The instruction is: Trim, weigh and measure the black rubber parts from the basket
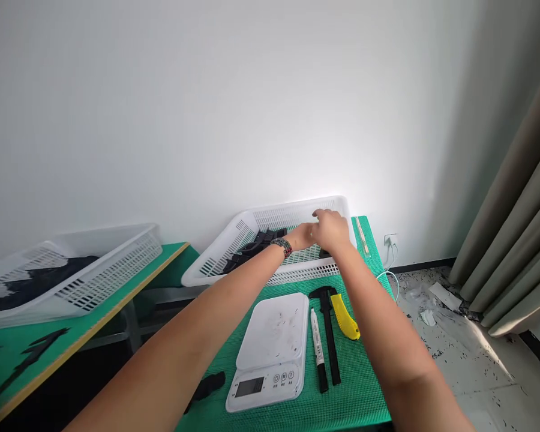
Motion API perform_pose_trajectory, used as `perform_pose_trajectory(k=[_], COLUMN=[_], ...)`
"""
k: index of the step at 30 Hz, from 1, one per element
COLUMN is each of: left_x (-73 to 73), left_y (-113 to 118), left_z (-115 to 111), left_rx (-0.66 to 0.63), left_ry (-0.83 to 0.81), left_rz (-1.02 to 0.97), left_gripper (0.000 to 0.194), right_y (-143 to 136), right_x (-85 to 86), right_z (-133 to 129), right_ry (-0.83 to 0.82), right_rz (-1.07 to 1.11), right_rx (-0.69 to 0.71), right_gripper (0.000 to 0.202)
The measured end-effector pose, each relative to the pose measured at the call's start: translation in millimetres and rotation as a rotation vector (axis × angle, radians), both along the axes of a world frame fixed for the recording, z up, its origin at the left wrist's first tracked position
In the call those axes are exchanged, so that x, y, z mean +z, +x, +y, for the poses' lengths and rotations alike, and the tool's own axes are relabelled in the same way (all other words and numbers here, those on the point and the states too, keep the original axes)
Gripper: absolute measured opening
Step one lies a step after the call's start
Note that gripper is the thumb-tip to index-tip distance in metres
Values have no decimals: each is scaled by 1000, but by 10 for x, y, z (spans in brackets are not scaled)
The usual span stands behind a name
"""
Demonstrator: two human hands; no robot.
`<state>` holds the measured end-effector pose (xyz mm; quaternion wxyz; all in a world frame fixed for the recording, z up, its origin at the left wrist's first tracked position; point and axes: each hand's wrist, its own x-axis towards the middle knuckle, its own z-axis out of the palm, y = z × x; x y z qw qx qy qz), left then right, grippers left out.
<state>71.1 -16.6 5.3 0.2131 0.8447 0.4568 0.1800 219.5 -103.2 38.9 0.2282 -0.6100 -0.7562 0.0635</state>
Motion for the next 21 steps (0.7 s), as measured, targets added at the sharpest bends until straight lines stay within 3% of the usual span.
perform_pose_trajectory(k=[3, 6, 12, 16, 21], left_x=[-92, -144, -181, -204, -208], left_y=[106, 147, 89, 194, 277], left_z=[260, 424, 479, 375, 272], left_rx=[-24, -37, 16, 11, -12], left_ry=[-4, 38, 165, 133, 7], left_rz=[119, 157, 195, 245, 200], left_gripper=[19, 22, 25, 16, 30], right_y=[84, 102, 134, 121, 92], right_x=[-27, -202, -289, -247, -223], right_z=[423, 594, 619, 570, 513], right_ry=[-168, -244, -227, -242, -258], right_rz=[-176, -279, -390, -456, -503], right_rx=[-11, -9, -18, -32, -29], right_gripper=[38, 32, 38, 29, 29])
